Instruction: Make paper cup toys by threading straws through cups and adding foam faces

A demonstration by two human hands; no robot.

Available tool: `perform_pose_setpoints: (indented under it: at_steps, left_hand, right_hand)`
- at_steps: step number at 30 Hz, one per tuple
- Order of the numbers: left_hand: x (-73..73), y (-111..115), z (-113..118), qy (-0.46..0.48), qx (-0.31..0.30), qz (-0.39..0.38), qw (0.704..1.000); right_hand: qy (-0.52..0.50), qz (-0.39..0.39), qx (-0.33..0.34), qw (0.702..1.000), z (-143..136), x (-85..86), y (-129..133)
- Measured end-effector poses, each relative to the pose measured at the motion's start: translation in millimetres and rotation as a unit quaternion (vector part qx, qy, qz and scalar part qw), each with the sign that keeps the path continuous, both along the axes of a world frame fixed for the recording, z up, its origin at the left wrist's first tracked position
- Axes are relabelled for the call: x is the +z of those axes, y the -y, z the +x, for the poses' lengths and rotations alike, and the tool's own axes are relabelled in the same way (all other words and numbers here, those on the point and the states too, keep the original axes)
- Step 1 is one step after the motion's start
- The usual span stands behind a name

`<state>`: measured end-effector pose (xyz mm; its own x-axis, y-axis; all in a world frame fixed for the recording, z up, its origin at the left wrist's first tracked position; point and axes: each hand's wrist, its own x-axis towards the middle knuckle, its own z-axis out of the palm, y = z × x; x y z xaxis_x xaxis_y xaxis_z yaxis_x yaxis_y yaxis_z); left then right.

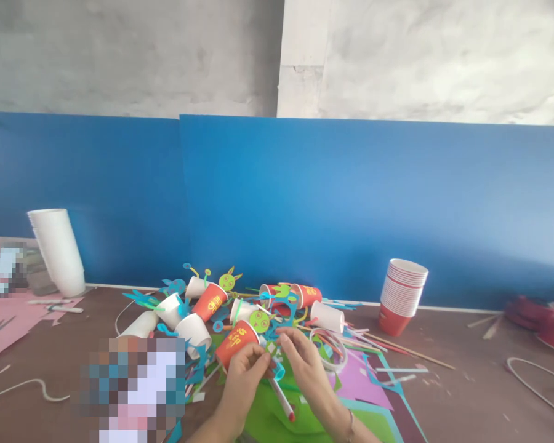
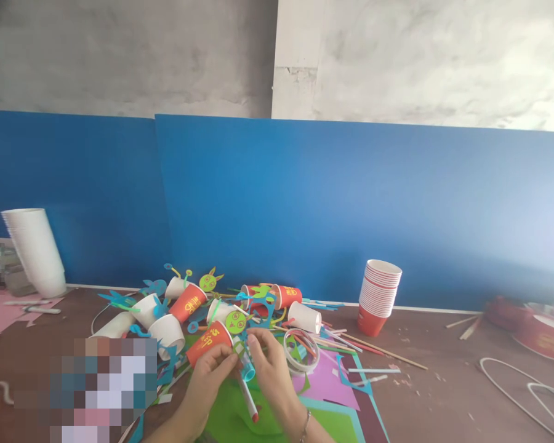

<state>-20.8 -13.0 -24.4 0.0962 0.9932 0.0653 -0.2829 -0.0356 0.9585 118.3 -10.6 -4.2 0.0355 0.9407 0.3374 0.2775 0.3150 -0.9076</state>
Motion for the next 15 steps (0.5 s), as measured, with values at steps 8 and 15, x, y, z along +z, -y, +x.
perform_pose_setpoints:
  at_steps: [8,15]
  left_hand:
    - [-6.1,-2,0,-0.031,0.009,0.016,0.999]
    - [-16.9,-4,-3,-0.103,0.013,0.084,0.991]
  right_hand:
    - [0.313,0.191,-0.012,0.93,3,5.7,9]
    - [0.308,0.13,0.053,0.941,6,8.4,4]
